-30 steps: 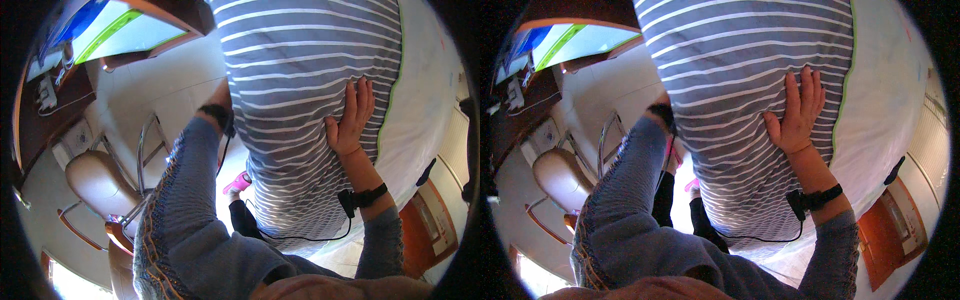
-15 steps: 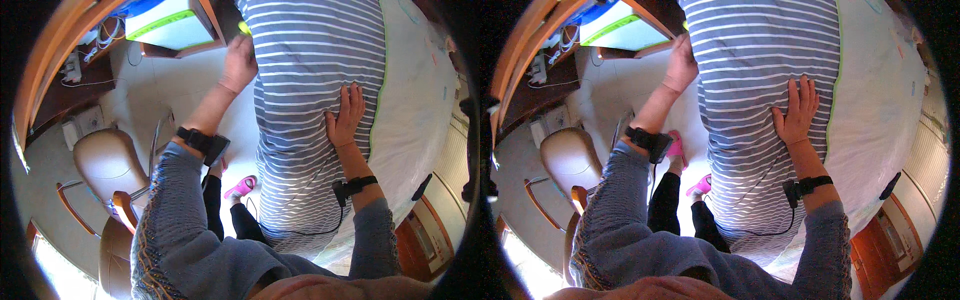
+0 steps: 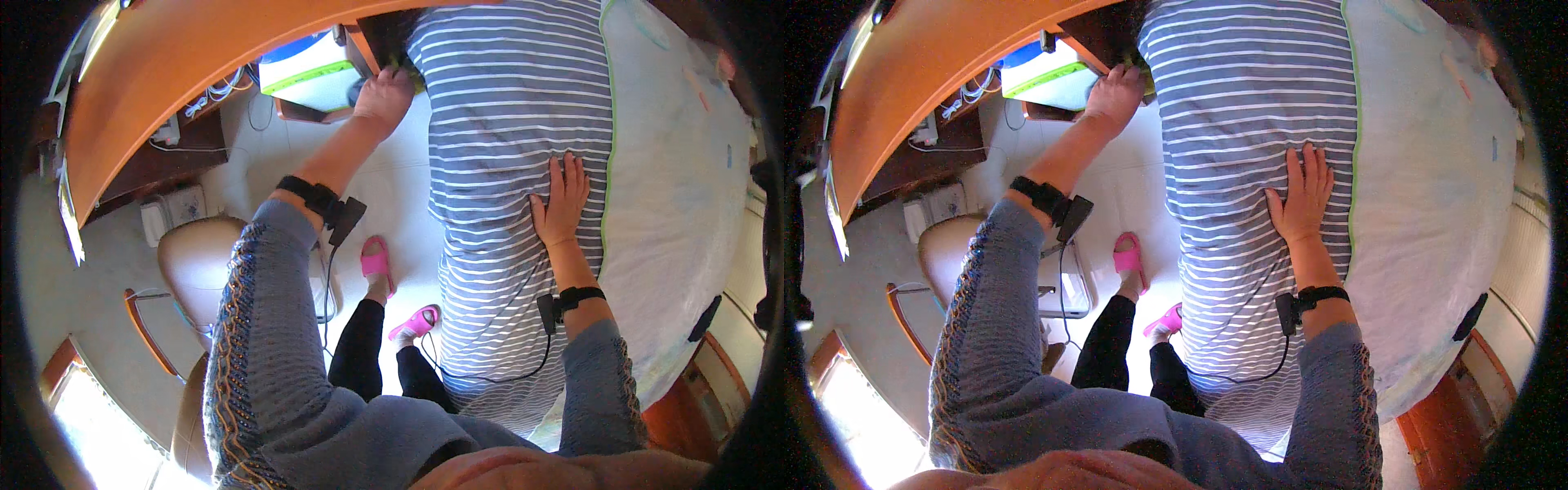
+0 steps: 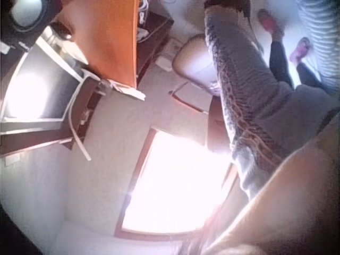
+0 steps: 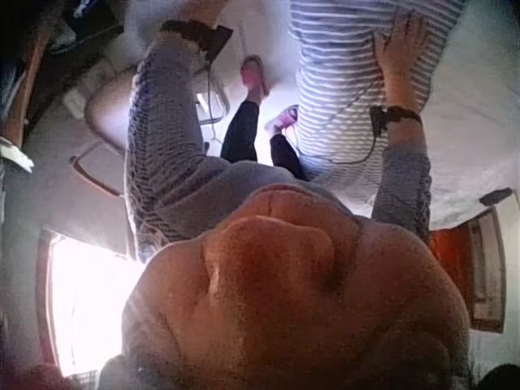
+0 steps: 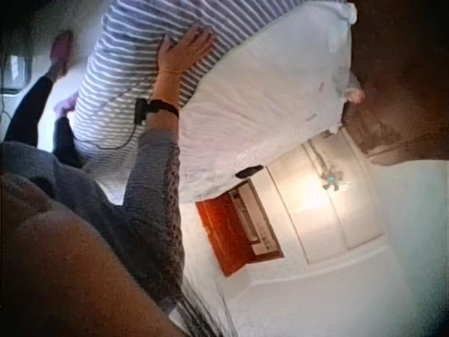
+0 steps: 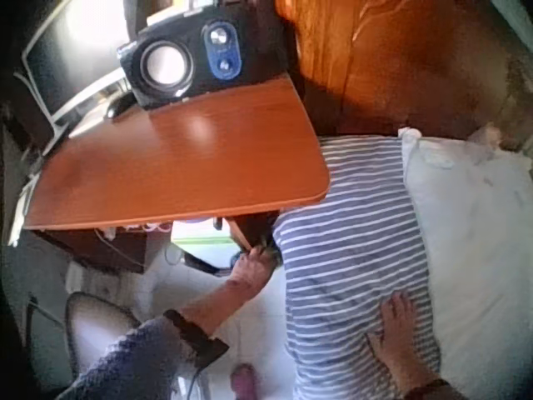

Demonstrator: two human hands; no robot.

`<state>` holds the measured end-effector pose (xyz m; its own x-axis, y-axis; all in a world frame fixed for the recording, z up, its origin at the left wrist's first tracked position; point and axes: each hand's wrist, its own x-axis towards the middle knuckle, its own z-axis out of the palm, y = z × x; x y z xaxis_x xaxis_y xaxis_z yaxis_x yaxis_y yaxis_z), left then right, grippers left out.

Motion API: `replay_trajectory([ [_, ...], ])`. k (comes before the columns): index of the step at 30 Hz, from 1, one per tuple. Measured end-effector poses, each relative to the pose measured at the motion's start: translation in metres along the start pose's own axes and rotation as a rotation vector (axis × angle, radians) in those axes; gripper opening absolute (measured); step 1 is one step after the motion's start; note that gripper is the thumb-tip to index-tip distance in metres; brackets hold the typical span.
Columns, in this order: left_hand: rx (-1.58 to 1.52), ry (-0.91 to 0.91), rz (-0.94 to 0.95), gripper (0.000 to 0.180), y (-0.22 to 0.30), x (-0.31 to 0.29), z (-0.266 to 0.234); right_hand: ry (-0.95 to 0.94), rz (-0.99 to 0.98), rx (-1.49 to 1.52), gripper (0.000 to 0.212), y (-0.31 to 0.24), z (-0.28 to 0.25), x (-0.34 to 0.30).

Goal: The person wipes various surfaces in a bedroom using a yellow cloth and a white wipe. They clean the bed frame, a wooden headboard, a desk with a computer monitor, an office chair, and a window sill. The person moves items like a tissue box and papers to access surfaces.

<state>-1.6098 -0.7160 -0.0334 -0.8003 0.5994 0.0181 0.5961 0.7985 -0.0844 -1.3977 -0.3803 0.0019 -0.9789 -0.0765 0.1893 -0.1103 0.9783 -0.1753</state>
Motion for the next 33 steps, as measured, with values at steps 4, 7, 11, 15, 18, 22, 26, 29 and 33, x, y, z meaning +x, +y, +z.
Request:
replay_trajectory([
  [4,-0.064,0.195,0.057,0.028,-0.009,-0.018,-0.038,0.013,-0.007,0.019,0.078,0.0,0.001,-0.001],
  [7,-0.133,0.459,0.084,0.043,-0.02,-0.044,-0.08,0.013,0.0,0.033,0.077,0.001,0.001,-0.001],
  [11,-0.139,0.739,-0.16,0.041,-0.038,-0.08,-0.11,0.008,0.006,0.045,0.075,0.002,0.002,0.0],
  [15,-0.5,0.829,-0.568,0.039,-0.027,-0.107,-0.062,0.026,-0.03,0.038,0.074,0.003,0.003,0.0],
  [18,-0.645,0.598,-0.761,0.039,-0.012,-0.102,0.009,0.033,-0.052,0.034,0.073,0.005,0.006,0.0],
  [22,-0.731,0.648,-0.645,0.039,0.016,-0.059,0.097,0.039,-0.08,0.024,0.073,0.007,0.009,0.0],
  [26,-0.868,0.725,-0.798,0.037,0.028,-0.033,0.157,0.038,-0.104,0.018,0.073,0.006,0.008,0.003],
  [29,-0.883,0.54,-0.824,0.036,0.027,-0.039,0.204,0.027,-0.109,0.006,0.073,0.003,0.007,0.004],
  [33,-0.879,0.175,-0.81,0.036,-0.003,-0.053,0.272,0.026,-0.134,-0.006,0.074,0.003,0.009,0.005],
])
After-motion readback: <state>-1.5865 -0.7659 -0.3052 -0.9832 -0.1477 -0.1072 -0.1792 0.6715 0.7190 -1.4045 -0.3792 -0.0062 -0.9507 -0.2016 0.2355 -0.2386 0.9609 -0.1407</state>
